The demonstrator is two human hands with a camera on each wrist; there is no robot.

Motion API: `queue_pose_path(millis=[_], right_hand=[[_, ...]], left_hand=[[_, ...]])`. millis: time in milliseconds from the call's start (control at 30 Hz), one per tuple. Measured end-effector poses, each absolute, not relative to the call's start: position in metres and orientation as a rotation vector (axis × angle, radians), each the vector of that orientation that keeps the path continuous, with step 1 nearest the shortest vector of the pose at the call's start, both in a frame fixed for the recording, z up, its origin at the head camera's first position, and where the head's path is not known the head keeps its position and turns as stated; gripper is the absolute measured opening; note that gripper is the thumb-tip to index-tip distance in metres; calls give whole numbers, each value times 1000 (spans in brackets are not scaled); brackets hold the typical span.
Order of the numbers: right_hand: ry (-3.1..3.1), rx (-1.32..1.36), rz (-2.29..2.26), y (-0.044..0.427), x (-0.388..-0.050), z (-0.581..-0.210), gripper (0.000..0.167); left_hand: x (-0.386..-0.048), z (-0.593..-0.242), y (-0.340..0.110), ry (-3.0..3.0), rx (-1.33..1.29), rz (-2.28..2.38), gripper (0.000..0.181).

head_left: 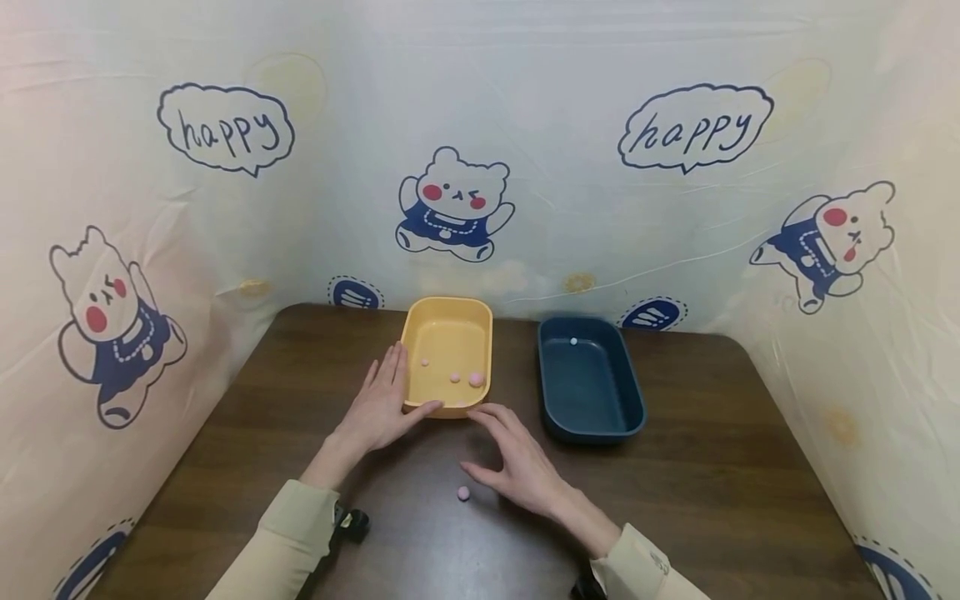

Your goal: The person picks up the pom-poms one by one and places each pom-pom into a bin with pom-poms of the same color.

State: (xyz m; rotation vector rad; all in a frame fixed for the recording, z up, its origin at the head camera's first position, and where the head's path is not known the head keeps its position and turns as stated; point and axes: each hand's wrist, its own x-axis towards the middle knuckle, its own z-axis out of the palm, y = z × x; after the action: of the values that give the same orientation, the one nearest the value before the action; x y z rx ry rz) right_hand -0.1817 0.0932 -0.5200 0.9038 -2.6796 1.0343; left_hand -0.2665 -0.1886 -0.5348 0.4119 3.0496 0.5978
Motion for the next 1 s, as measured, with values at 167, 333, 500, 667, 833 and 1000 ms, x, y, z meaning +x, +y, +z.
queue_pose_path(millis=[167,333,500,667,833,1000], right_hand=[[-2723,916,1058,94,-172,-523,71],[-2850,870,1092,94,-165,-524,67],[-2886,883,1046,92,-163,-527,62],[-2923,895,1024,92,-162,-530,58],[-2934,930,995,92,-161,-534,53],[-2909,1005,949,93,-160,-538,49]], left_hand=[[-268,-534,-189,3051,412,592,128],[-268,-535,-189,3038,396,574,129],[-269,-535,-189,3039,405,572,130],[-269,-534,-189,3027,399,579,129],[-268,-533,-188,3029,394,590,129],[-267,-532,-188,3038,408,586,130]])
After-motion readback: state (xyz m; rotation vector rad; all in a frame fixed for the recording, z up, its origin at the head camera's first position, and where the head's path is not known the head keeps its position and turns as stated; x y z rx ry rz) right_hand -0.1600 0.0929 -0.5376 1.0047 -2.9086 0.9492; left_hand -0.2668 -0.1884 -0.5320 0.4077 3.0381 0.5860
